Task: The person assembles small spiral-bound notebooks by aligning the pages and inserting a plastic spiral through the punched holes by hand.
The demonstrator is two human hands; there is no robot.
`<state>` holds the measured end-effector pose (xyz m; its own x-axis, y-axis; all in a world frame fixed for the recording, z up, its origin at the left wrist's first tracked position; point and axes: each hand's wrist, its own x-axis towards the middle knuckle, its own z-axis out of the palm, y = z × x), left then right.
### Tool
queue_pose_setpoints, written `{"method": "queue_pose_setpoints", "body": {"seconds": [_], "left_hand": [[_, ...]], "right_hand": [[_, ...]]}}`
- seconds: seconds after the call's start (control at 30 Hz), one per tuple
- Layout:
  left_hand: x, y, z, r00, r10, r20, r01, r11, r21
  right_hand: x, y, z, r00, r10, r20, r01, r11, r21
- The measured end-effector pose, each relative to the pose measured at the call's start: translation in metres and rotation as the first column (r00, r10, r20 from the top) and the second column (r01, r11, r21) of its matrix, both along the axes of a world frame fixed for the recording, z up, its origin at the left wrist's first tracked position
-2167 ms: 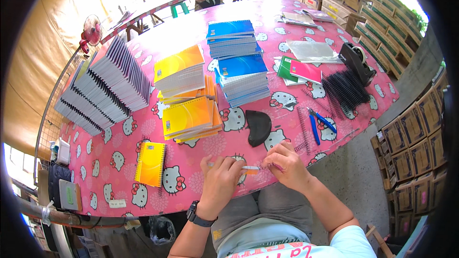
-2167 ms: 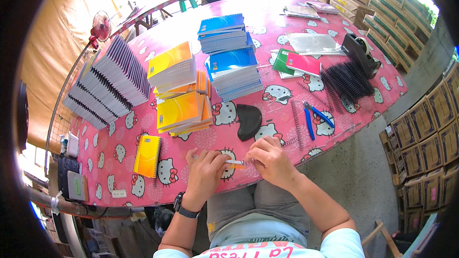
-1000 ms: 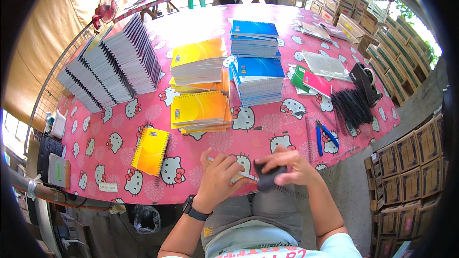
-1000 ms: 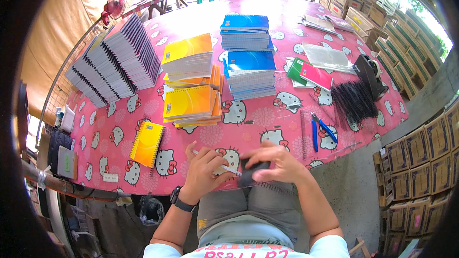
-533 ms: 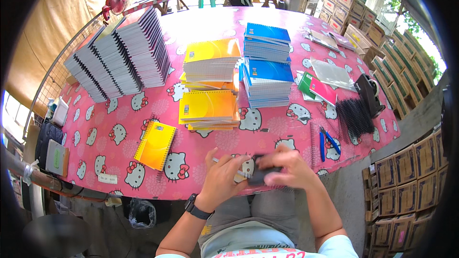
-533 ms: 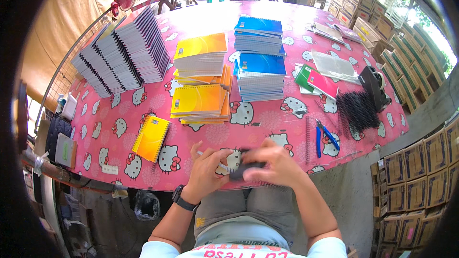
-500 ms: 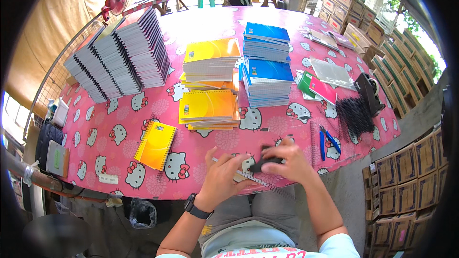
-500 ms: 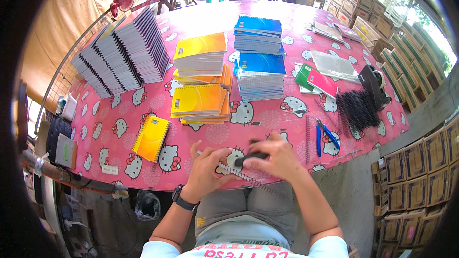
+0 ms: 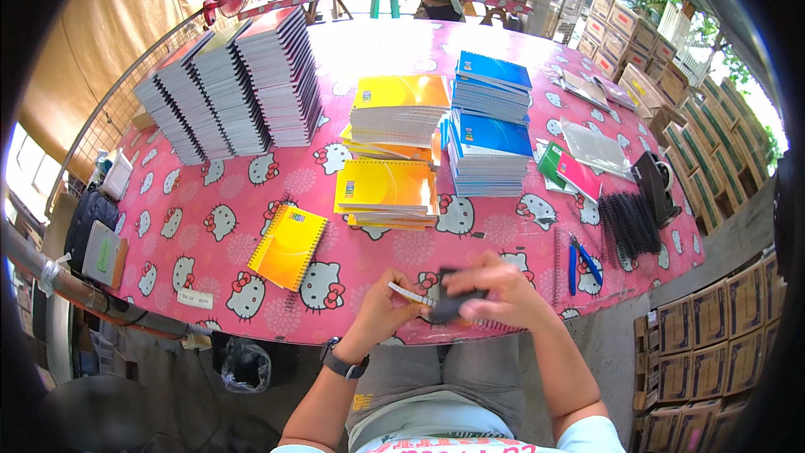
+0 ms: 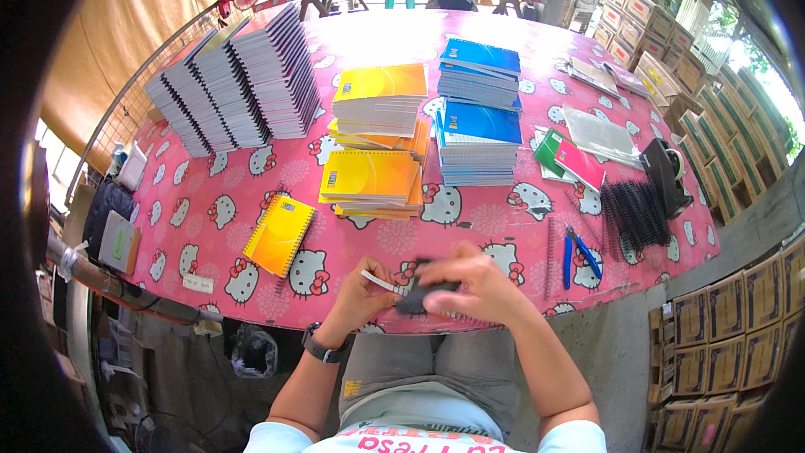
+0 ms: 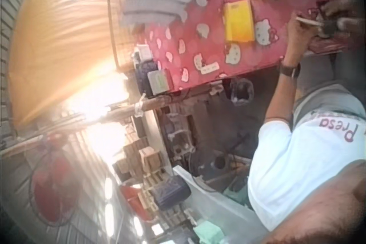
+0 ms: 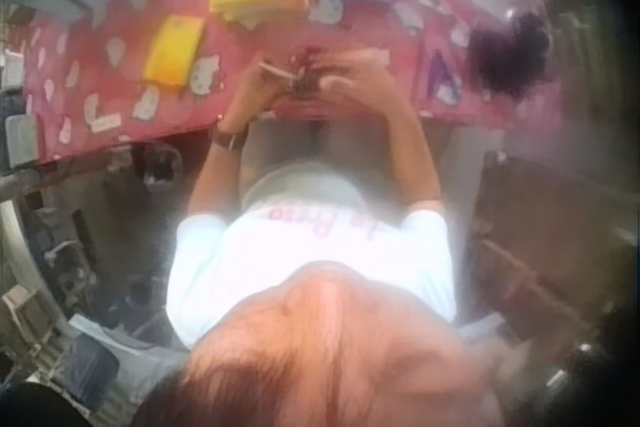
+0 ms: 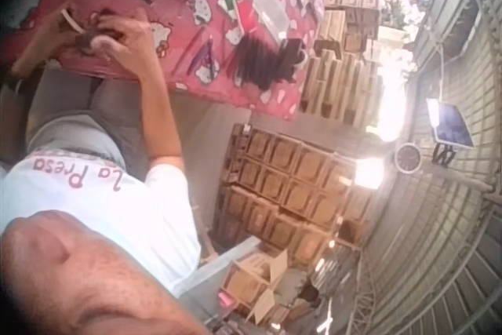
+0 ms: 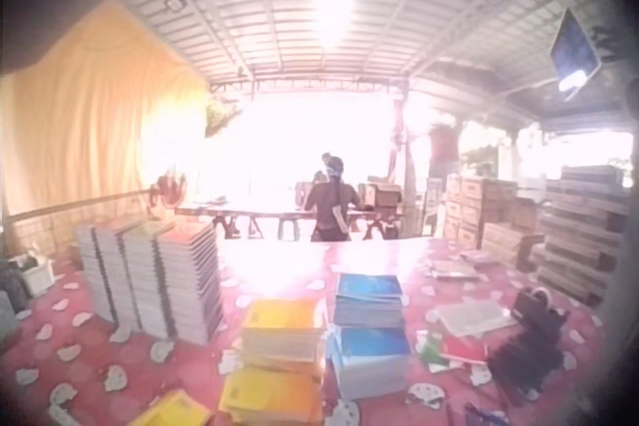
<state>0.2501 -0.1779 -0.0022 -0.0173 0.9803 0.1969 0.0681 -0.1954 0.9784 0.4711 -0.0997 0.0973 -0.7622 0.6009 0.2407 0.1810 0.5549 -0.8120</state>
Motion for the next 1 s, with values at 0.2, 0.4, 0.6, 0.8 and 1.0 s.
{"method": "queue_pose_setpoints", "body": {"seconds": [0.2, 0.4, 0.6, 0.8, 1.0], "left_hand": [[0.0, -0.006, 0.006, 0.995, -0.055, 0.082, 0.058, 0.997, -0.041], [0.005, -0.009, 0.017, 0.999, -0.045, 0.024, 0.048, 0.991, -0.122], [0.003, -0.003, 0.003, 0.996, -0.087, 0.037, 0.089, 0.993, -0.073], [0.007, -0.007, 0.024, 0.994, -0.029, -0.104, 0.02, 0.996, -0.092], [0.028, -0.006, 0.057, 0.96, 0.062, -0.274, -0.023, 0.99, 0.141]], "right_hand": [[-0.007, -0.006, 0.005, 0.982, 0.148, -0.12, -0.168, 0.97, -0.178], [-0.004, 0.008, -0.021, 0.995, -0.095, -0.024, 0.089, 0.978, -0.186], [-0.006, 0.015, -0.023, 0.946, -0.268, 0.182, 0.25, 0.961, 0.117], [-0.002, -0.003, 0.012, 0.952, -0.297, 0.074, 0.192, 0.768, 0.611], [-0.024, -0.053, 0.017, 0.967, -0.239, -0.083, 0.253, 0.893, 0.373]]}}
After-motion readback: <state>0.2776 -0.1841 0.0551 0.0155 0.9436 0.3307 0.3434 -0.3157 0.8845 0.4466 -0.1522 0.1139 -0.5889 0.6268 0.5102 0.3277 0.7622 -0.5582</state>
